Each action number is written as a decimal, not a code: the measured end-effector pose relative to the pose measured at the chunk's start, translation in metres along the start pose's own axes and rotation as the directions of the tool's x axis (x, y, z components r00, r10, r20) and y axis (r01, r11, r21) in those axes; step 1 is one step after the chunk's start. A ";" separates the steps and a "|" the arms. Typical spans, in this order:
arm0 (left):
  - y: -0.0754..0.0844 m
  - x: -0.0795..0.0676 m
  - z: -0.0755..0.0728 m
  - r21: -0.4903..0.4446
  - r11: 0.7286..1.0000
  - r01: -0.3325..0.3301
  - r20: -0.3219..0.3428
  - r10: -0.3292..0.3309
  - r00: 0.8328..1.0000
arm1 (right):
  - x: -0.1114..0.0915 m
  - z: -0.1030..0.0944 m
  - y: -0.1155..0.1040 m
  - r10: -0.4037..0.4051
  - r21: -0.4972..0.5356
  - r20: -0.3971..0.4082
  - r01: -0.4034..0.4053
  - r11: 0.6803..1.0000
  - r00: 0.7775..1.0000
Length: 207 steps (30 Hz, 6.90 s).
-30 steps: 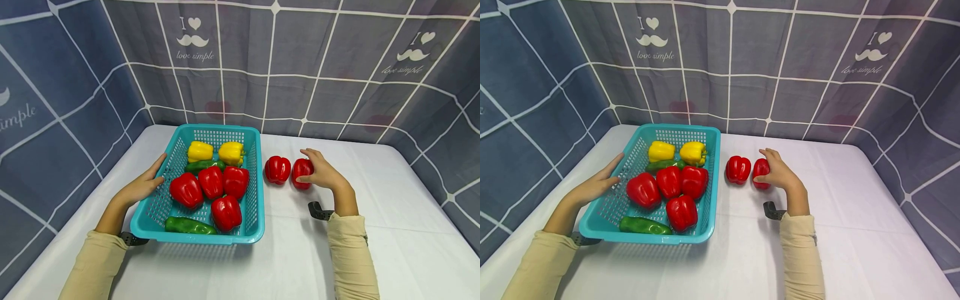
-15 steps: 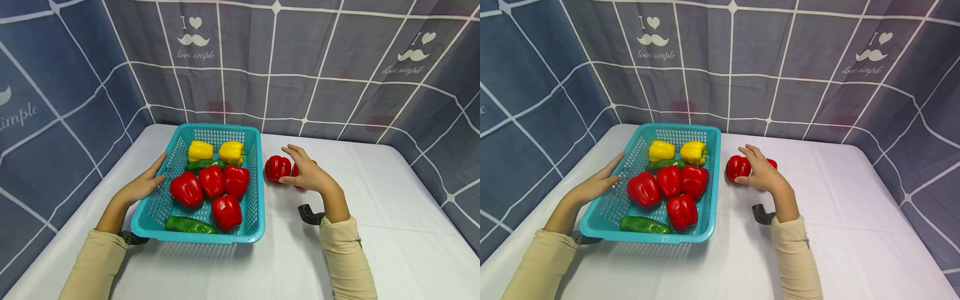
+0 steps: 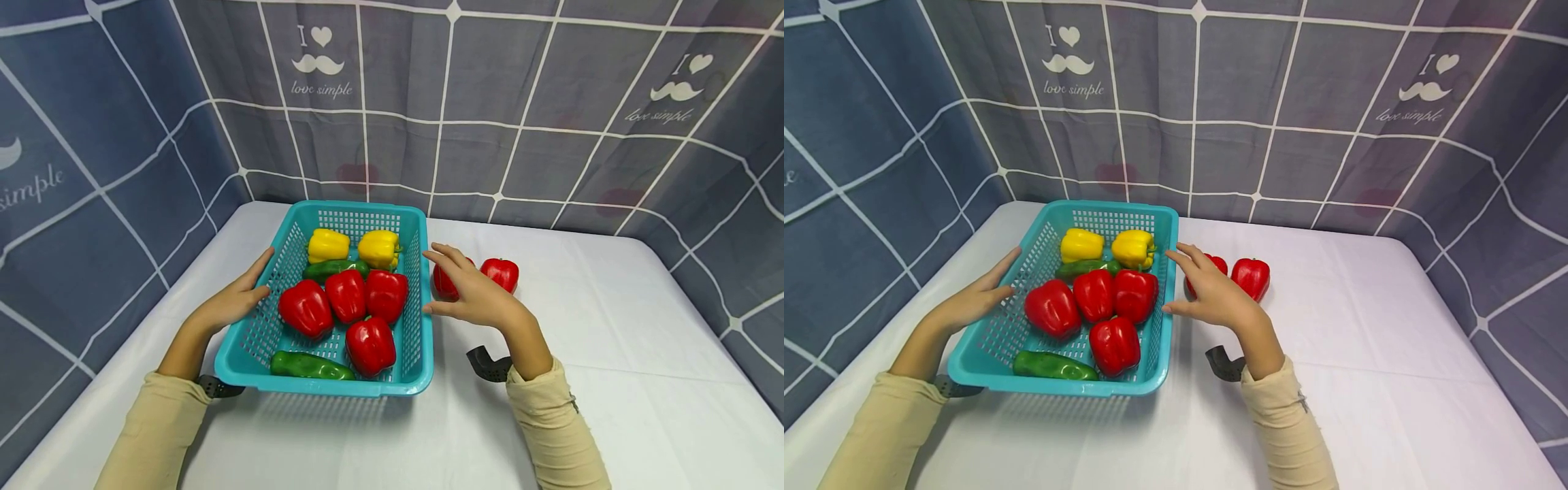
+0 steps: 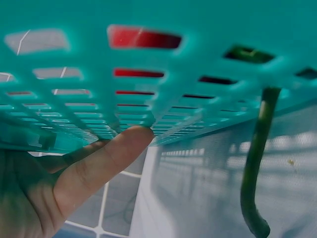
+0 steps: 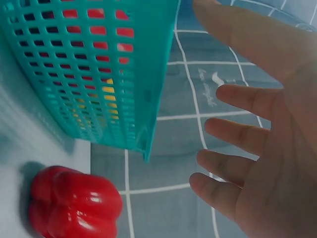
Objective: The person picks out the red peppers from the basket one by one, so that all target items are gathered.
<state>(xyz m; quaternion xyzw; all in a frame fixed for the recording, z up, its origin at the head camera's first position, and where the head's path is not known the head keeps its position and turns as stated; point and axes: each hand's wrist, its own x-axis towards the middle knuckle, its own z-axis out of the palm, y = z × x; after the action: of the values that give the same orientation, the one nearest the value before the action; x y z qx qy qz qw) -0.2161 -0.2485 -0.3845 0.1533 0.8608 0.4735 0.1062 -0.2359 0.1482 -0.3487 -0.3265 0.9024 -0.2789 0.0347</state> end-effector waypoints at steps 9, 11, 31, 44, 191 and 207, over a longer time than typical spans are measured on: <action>-0.001 0.001 -0.001 -0.009 1.000 -0.003 0.005 0.003 1.000 | 0.002 0.007 -0.011 -0.039 -0.004 0.031 0.039 0.999 0.999; -0.001 0.001 -0.001 -0.011 1.000 -0.005 0.005 0.005 1.000 | 0.002 0.008 -0.014 -0.052 -0.006 0.037 0.052 0.999 0.998; 0.001 0.000 0.000 0.005 1.000 0.001 0.001 -0.001 1.000 | 0.008 0.035 -0.044 -0.201 -0.057 0.151 0.212 0.976 0.968; 0.000 0.000 0.000 0.008 1.000 0.004 -0.002 -0.004 1.000 | 0.013 0.057 -0.055 -0.157 -0.261 0.268 0.228 0.938 0.951; -0.001 0.000 0.001 0.041 0.999 -0.004 -0.005 0.004 1.000 | -0.058 -0.066 0.059 0.102 0.253 -0.333 -0.015 0.967 0.937; -0.002 0.001 0.000 0.036 0.999 -0.005 -0.001 0.005 1.000 | -0.077 -0.078 0.085 0.288 0.184 -0.353 -0.236 0.954 0.890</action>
<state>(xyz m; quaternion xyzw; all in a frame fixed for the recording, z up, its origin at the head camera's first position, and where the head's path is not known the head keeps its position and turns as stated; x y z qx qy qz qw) -0.2170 -0.2497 -0.3863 0.1569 0.8689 0.4583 0.1018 -0.2433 0.2857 -0.3372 -0.1391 0.9069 -0.3897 -0.0793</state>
